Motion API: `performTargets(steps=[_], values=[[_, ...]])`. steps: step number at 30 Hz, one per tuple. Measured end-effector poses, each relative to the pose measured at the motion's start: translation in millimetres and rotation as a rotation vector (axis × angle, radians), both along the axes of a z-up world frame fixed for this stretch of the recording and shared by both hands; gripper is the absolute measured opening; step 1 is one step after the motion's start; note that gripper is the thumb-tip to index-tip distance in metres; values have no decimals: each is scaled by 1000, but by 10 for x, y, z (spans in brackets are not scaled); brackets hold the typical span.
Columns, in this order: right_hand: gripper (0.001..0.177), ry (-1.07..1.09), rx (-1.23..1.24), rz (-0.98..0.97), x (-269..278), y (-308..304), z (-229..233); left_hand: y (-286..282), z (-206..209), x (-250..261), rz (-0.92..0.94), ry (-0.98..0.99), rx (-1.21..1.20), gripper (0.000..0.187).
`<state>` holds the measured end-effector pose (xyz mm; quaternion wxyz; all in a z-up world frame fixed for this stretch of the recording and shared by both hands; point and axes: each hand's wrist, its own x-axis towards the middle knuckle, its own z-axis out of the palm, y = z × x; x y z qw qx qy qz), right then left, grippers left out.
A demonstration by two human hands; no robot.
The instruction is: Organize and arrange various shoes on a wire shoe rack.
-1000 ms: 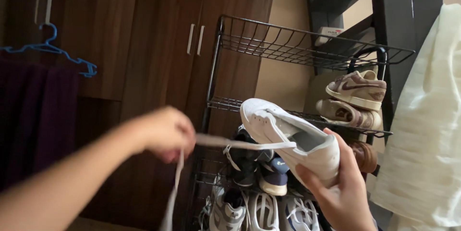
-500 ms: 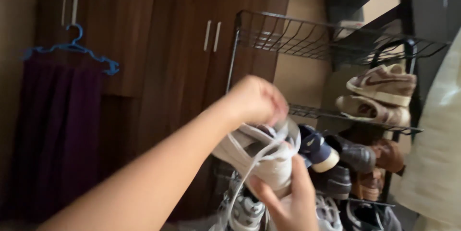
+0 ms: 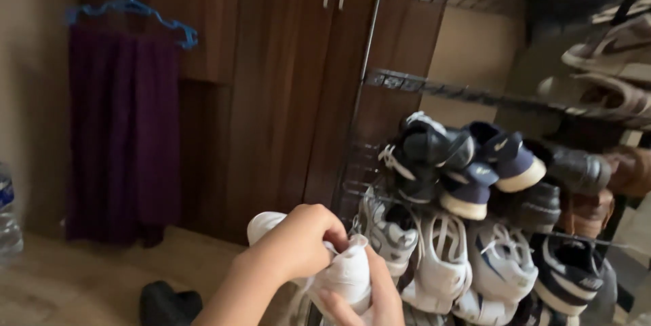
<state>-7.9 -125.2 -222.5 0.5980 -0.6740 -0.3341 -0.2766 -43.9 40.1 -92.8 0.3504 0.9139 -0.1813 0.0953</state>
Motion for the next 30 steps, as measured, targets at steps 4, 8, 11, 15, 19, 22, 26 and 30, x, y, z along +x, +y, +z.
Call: performTargets(steps=[4, 8, 11, 15, 19, 22, 26, 30], values=[[86, 171, -36, -40, 51, 113, -326, 206, -400, 171, 16, 108, -57, 29], [86, 139, -187, -70, 30, 235, -573, 398, -840, 366, 20, 128, -45, 26], [84, 252, -218, 5, -62, 325, -683, 505, -1042, 398, 48, 156, 32, 26], [78, 308, -225, 116, -58, 422, -926, 721, -1586, 691, 8, 253, -11, 28], [76, 155, -301, 101, 5, 468, -1331, 905, -1914, 755, -56, 347, -170, 34], [79, 332, -218, 144, 15, 543, -1420, 1013, -1941, 753, -69, 427, -249, 30], [82, 341, -310, 23, 11, 572, -1512, 982, -2042, 722, -149, 510, -144, 19], [83, 306, -281, 88, -35, 570, -1577, 949, -2237, 872, -233, 592, 52, 17]])
